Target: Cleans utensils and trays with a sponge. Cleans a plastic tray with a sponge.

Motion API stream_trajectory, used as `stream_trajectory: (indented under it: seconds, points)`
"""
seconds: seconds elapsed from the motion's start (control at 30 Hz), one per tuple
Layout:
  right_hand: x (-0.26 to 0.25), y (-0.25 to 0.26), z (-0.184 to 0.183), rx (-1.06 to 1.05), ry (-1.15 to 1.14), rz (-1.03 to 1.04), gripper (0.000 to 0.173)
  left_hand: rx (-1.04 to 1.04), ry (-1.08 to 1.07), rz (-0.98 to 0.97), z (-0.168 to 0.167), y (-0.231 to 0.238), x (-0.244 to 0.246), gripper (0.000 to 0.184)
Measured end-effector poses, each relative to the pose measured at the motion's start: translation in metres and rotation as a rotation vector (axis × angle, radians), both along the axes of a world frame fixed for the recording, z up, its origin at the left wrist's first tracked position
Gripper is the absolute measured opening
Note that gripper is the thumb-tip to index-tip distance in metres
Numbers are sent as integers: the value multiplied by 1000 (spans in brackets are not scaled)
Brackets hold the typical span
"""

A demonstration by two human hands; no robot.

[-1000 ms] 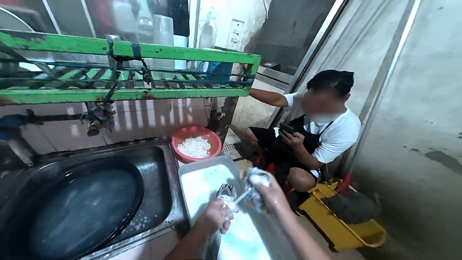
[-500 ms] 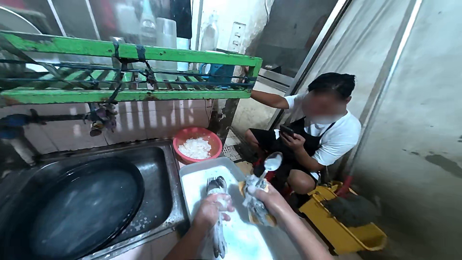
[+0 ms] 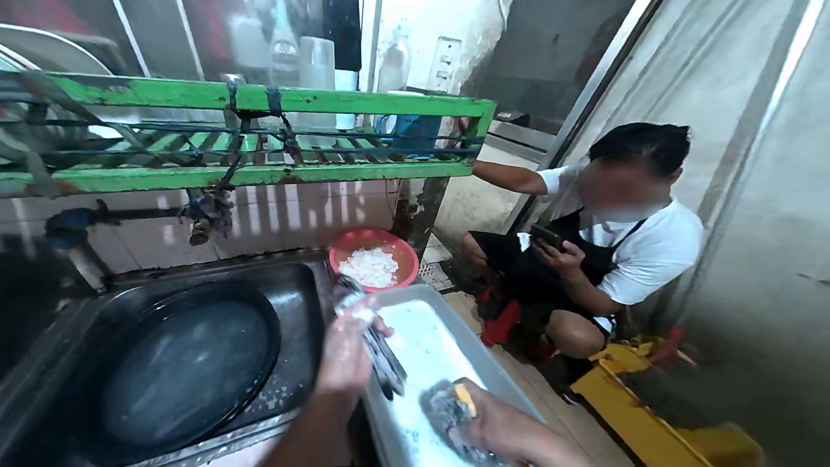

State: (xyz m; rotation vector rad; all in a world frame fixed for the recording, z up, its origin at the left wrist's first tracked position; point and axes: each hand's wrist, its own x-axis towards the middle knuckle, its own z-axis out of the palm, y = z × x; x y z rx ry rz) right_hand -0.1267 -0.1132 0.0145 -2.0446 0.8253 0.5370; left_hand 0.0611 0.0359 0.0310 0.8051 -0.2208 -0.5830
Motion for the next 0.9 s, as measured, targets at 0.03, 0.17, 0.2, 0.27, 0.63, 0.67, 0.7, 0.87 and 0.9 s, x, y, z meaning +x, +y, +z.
stream_trajectory:
  seconds: [0.03, 0.17, 0.2, 0.27, 0.63, 0.67, 0.7, 0.87, 0.9]
  points:
    - [-2, -1, -2, -72, 2, 11, 69, 1, -57, 46, 8, 12, 17, 23]
    - [-7, -2, -39, -247, -22, 50, 66, 686, -352, -16, 17, 68, 64, 18]
    - [-8, -2, -47, -255, -2, 98, 67, 935, -392, -167, 12, 82, 66, 16]
    - [-10, -1, -59, -283, 42, 200, 76, 1272, -450, -414, -7, 108, 65, 20]
    - [-2, -5, -73, -321, 100, 209, 71, 2018, -831, -316, -15, 160, 177, 34]
    - [-2, -7, -71, -319, 63, 190, 69, 1989, -883, -319, -4, 146, 174, 34]
    - [-3, -8, -65, -313, 2, 168, 65, 1920, -966, -313, 4, 127, 165, 32]
    - [-30, -7, -23, -348, -318, 156, 53, 1239, -1362, -397, -3, -7, 64, 24]
    - [-40, -6, -16, -380, -330, 195, 51, 1169, -1366, -493, -12, -32, 45, 26]
